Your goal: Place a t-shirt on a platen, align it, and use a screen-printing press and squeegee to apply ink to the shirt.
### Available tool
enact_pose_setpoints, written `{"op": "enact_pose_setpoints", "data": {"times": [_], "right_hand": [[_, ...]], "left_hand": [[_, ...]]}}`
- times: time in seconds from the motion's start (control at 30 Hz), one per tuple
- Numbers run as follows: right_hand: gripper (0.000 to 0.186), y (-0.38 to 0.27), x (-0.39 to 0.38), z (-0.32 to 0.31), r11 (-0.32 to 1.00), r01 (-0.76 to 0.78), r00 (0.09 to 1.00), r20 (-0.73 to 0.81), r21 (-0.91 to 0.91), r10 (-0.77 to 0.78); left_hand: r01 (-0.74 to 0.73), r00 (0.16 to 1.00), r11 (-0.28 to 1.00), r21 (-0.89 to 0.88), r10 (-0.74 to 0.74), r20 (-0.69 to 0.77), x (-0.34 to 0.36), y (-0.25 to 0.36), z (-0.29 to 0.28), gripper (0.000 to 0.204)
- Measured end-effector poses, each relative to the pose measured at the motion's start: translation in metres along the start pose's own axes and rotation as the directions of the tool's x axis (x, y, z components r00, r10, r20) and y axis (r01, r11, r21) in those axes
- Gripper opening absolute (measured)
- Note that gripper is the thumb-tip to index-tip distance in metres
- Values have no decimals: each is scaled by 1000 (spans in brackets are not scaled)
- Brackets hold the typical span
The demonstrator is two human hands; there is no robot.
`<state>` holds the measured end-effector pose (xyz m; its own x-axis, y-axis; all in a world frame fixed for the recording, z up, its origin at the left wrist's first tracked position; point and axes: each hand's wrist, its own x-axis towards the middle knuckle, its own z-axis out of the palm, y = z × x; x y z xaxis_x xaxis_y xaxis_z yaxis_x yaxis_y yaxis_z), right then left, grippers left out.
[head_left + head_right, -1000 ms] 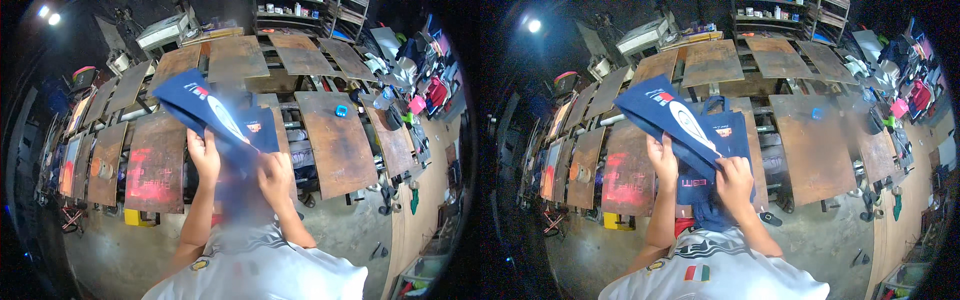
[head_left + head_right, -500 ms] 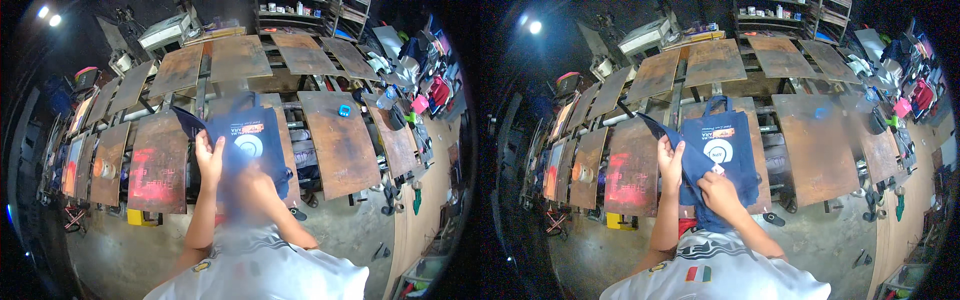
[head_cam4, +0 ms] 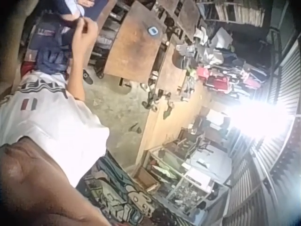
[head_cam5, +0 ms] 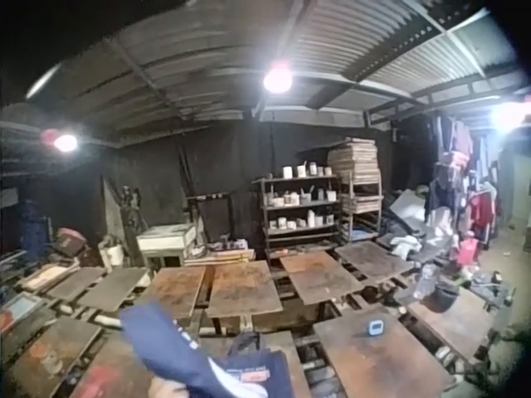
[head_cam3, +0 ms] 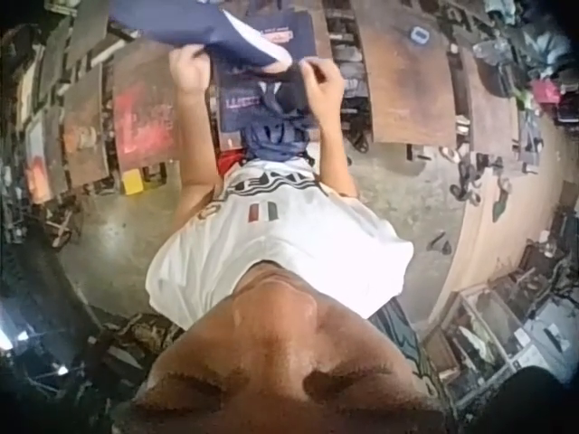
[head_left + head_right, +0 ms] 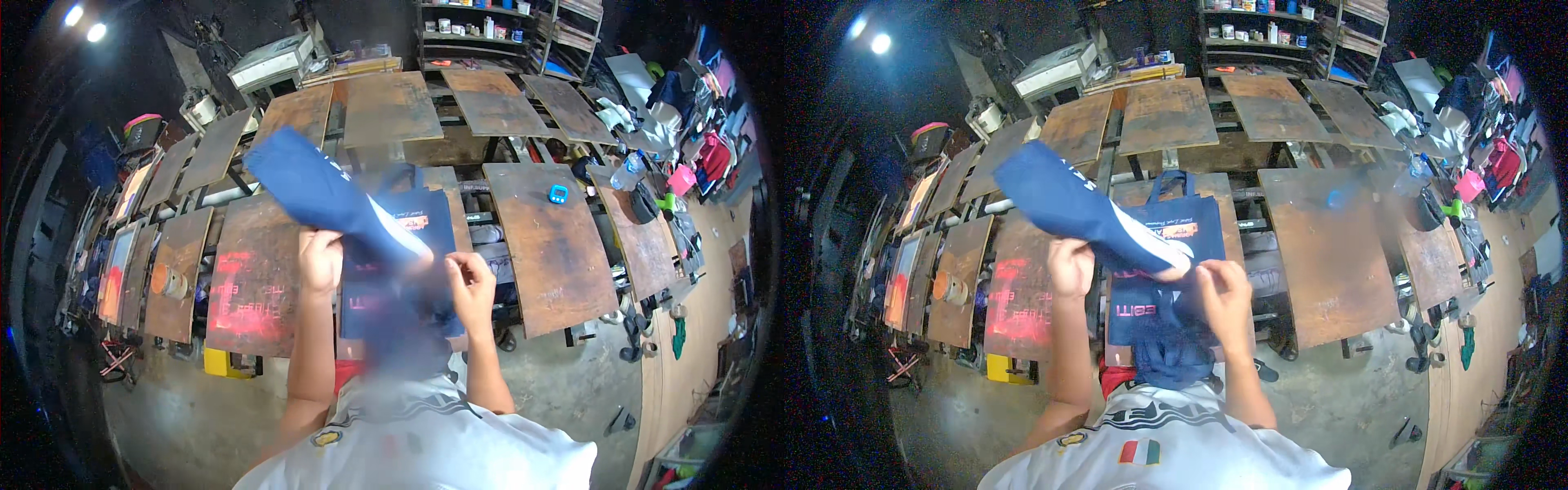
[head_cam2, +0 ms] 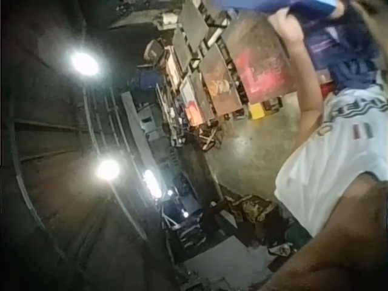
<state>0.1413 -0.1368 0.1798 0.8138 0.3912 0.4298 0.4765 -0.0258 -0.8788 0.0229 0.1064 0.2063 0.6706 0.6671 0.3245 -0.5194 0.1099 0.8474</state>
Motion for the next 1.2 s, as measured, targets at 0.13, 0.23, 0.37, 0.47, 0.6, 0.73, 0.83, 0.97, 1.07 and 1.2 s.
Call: {"op": "enact_pose_setpoints", "data": {"times": [0.13,0.23,0.37,0.47,0.6,0.73,0.83,0.97,1.07,1.2], "right_hand": [[32,22,5,-14,992,-126,987,-94,17,127],[39,41,3,-14,930,-287,955,146,229,259],[55,78,-17,3,725,-671,723,354,158,592],[44,89,-22,10,615,-727,671,504,305,544],[26,87,-25,16,566,-657,750,357,497,557],[27,69,-24,17,771,-466,881,153,434,447],[27,46,-29,27,905,-270,955,-26,328,294],[15,38,-53,30,923,-263,964,46,282,261],[12,20,-77,39,947,-185,981,103,262,164],[10,-21,-92,38,974,-196,956,242,114,165]], "left_hand": [[186,935,708,-682,87,345,-9,13,4,49],[164,962,780,-603,10,274,-8,-1,-19,48],[196,974,977,-84,-204,-98,-10,-26,-26,35],[254,941,954,159,-206,-269,-31,-57,-57,38],[278,838,881,384,-27,-545,-52,-72,-94,50],[218,916,812,541,21,-401,-71,-63,-86,42],[184,973,779,600,-58,-223,-85,-57,-60,34],[297,952,786,542,-286,-107,-102,-37,-1,31],[217,967,813,540,-255,-5,-113,-34,18,35],[161,977,790,592,-212,18,-115,-30,21,41]]}}
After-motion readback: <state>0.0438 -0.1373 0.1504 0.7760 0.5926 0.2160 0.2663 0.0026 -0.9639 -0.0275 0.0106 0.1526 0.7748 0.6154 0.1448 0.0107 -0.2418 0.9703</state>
